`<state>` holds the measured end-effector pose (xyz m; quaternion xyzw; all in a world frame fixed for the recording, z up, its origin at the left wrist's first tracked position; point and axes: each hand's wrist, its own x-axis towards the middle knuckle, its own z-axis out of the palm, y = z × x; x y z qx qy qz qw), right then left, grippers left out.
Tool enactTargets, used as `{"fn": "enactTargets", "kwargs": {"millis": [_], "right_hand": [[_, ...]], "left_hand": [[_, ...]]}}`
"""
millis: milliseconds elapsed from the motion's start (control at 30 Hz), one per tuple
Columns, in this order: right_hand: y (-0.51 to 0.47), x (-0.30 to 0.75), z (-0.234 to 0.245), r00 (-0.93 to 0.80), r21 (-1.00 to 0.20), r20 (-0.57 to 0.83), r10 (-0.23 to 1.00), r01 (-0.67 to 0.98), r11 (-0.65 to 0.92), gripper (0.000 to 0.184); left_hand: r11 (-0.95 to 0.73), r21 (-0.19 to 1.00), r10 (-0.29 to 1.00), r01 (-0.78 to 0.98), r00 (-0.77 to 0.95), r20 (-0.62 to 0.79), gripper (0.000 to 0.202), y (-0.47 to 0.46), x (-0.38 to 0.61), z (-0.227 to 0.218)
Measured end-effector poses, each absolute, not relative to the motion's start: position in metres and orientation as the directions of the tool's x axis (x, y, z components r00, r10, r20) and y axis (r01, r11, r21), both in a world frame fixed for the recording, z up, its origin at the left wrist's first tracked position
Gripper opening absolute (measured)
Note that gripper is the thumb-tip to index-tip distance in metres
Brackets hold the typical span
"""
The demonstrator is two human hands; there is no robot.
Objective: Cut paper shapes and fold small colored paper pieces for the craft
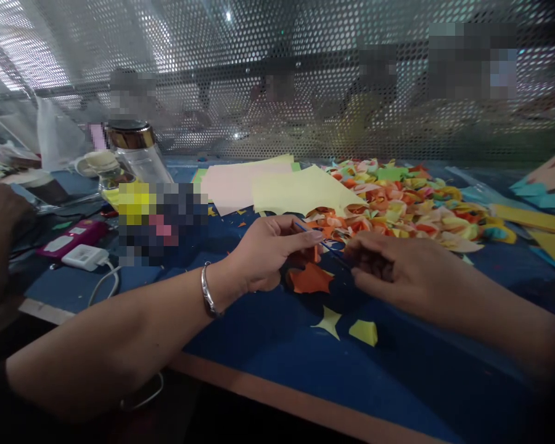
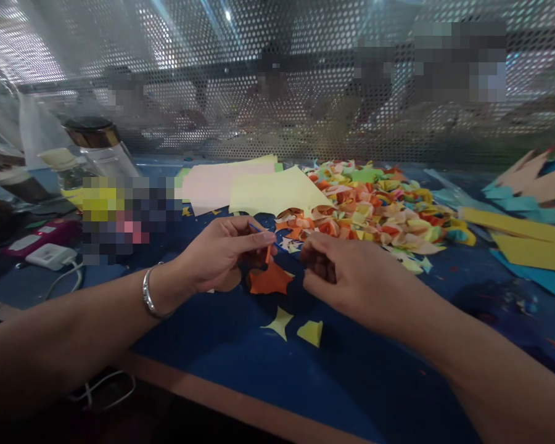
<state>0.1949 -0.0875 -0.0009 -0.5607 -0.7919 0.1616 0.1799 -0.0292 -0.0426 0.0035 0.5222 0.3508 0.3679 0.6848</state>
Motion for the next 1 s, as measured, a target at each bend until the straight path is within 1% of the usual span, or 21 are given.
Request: {"fn": "enactTargets", "kwargs": {"millis": [100, 200, 300, 433, 633, 800, 933, 1000], "right_hand": [[-0.0867, 0.1941, -0.0003, -0.321, -0.538, 0.125, 0.939, 0.773, 0.336, 0.028], [-0.088, 0.1935, 0.0028, -0.34, -0.565, 0.144, 0.929, 0.743, 0.359, 0.032], [-0.0905, 0.1938, 0.0048, -0.332, -0.548, 0.146, 0.932, 0.757, 0.355, 0.036], [-0.0909, 0.1948, 0.0027, -0.362, -0.519, 0.185, 0.913, 0.753, 0.404, 0.037], [-0.0892, 0.1963, -0.0001, -0.38, -0.482, 0.241, 0.893, 0.752, 0.45, 0.035], [-0.09, 0.1947, 0.0014, -0.392, -0.469, 0.259, 0.883, 0.748, 0.47, 0.032], [-0.0889, 0.1945, 0.0, -0.398, -0.481, 0.27, 0.877, 0.733, 0.481, 0.031], [-0.0885, 0.1941, 0.0007, -0.401, -0.474, 0.288, 0.869, 0.729, 0.494, 0.029]], "left_hand": [[0.2, 0.969, 0.863, -0.145, 0.495, -0.104, 0.029, -0.0418, -0.0289, 0.0026], [0.24, 0.96, 0.856, -0.142, 0.497, -0.141, 0.026, -0.0418, -0.0284, 0.0033], [0.28, 0.948, 0.853, -0.151, 0.492, -0.174, 0.025, -0.0413, -0.0284, 0.0047], [0.326, 0.932, 0.844, -0.156, 0.493, -0.213, 0.029, -0.041, -0.0287, 0.0063], [0.302, 0.948, 0.852, -0.099, 0.474, -0.222, 0.039, -0.0415, -0.0286, 0.007], [0.286, 0.955, 0.848, -0.077, 0.485, -0.215, 0.033, -0.04, -0.0297, 0.0059], [0.293, 0.954, 0.84, -0.061, 0.493, -0.226, 0.04, -0.0403, -0.0307, 0.0062], [0.309, 0.95, 0.83, -0.047, 0.501, -0.246, 0.039, -0.0404, -0.0315, 0.0071]]}}
